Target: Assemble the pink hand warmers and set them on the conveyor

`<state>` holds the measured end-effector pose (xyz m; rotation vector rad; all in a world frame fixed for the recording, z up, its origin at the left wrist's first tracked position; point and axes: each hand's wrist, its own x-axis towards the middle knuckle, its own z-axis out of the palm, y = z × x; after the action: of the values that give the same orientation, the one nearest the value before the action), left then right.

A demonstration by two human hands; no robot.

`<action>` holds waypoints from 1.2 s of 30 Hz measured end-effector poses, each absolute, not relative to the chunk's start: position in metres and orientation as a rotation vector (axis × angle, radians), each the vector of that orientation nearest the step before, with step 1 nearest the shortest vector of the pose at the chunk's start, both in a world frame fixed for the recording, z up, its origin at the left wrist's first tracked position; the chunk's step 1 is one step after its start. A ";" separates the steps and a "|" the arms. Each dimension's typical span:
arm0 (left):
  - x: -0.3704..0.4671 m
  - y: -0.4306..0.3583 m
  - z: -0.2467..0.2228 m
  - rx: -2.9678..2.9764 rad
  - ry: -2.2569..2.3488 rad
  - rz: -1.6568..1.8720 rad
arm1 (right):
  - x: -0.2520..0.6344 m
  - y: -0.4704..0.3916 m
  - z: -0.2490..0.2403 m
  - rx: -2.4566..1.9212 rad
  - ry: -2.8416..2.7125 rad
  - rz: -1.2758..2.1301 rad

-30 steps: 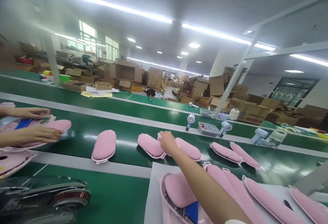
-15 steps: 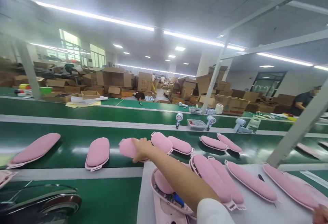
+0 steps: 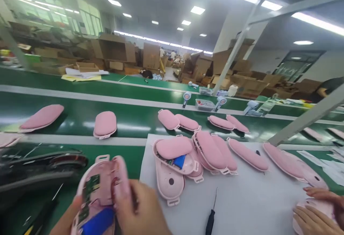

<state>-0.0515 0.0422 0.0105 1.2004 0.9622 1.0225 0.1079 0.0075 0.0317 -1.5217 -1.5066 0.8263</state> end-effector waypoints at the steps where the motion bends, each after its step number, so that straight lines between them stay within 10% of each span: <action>1: -0.049 0.041 0.010 1.135 0.966 0.980 | 0.117 0.002 0.020 -1.581 -1.466 0.780; 7: -0.036 0.051 -0.002 0.360 0.660 0.579 | 0.152 -0.034 -0.020 -1.788 -1.613 0.052; 22: -0.034 0.056 0.002 0.285 0.541 0.560 | 0.142 -0.003 0.017 -1.537 -2.255 0.141; 36: -0.042 0.061 -0.014 0.330 0.403 0.495 | 0.161 0.018 0.043 -1.170 -2.304 1.013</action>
<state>-0.0415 0.0613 -0.0143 0.3302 0.4030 0.4954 0.1609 0.0177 0.0430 -1.1703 -2.3041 1.0128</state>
